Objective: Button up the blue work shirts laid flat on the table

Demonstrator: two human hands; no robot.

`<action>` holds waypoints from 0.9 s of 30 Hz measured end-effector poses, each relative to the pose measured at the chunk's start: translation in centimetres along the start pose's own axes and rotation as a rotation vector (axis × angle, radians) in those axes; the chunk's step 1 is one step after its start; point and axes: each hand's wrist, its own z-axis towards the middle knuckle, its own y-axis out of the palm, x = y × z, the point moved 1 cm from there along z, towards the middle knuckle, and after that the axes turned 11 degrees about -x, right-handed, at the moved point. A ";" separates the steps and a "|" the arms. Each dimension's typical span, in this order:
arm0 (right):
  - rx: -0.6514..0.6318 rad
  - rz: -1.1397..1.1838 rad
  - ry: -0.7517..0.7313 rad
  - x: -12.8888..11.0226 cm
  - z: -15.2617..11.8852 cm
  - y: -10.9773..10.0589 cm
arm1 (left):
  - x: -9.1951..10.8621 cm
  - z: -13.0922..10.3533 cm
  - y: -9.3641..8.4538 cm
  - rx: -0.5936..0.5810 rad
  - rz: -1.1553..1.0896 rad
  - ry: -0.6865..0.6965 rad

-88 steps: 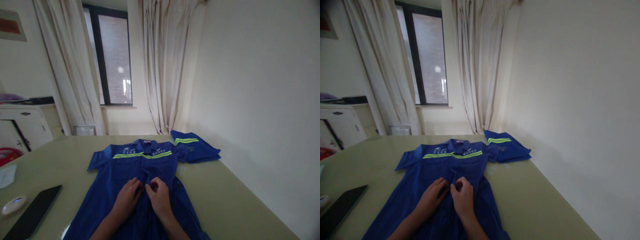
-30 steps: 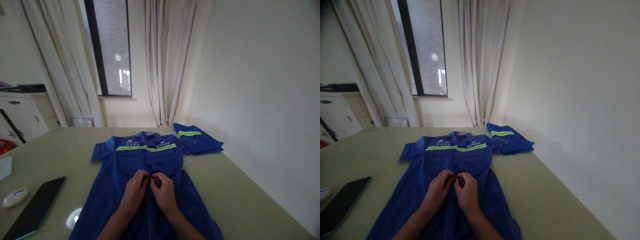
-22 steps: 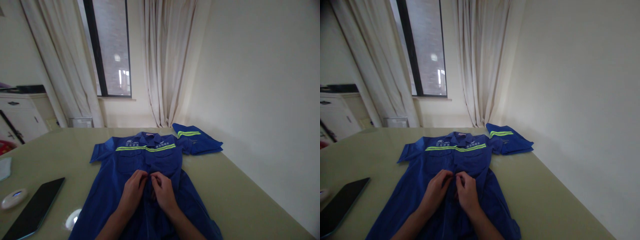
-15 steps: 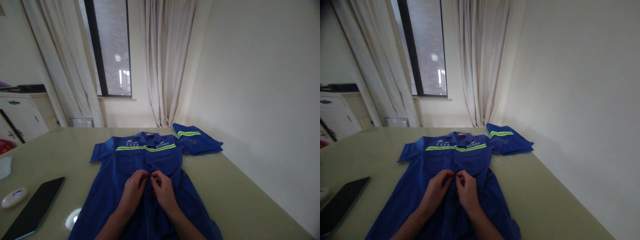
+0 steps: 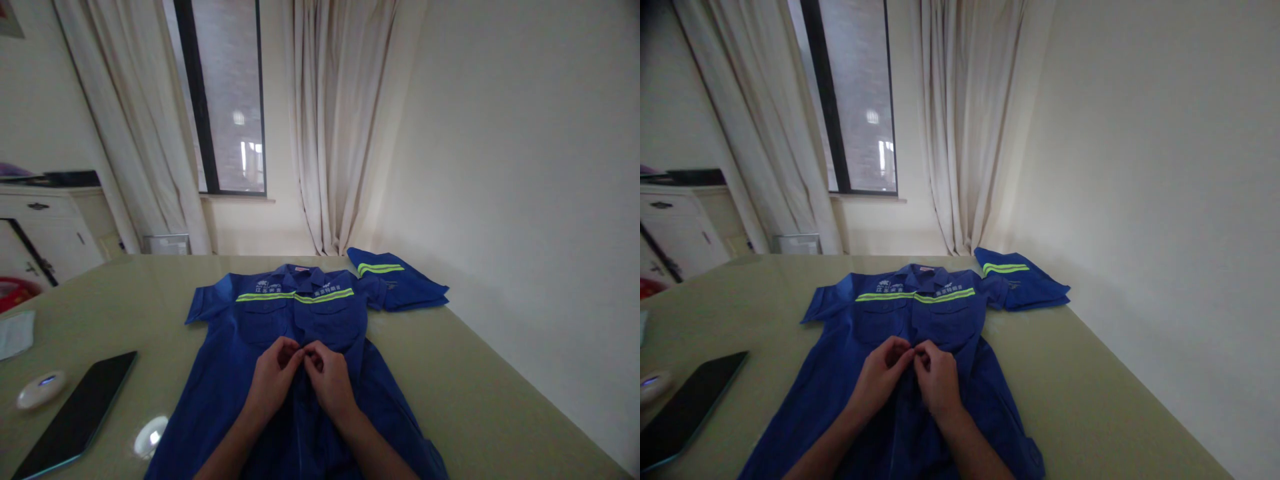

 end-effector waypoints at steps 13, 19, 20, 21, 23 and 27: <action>-0.018 0.390 0.276 2.1 1.5 0.0 | 0.2 -0.2 -0.6 -0.157 0.255 0.079; 0.096 0.174 0.055 1.7 1.0 0.3 | -0.2 -0.2 -0.4 -0.062 0.562 0.061; 0.126 0.167 0.026 1.7 0.9 0.3 | -0.2 -0.2 -0.6 -0.025 0.596 0.047; 0.142 0.172 0.020 1.8 0.8 0.3 | -0.2 -0.3 -1.0 0.013 0.625 0.030; 0.139 0.176 0.046 1.8 0.5 0.0 | -0.2 -0.7 -2.1 0.062 0.667 0.006; 0.052 0.033 0.028 1.6 -2.1 -2.2 | -0.3 -2.4 -5.0 -0.015 0.798 0.057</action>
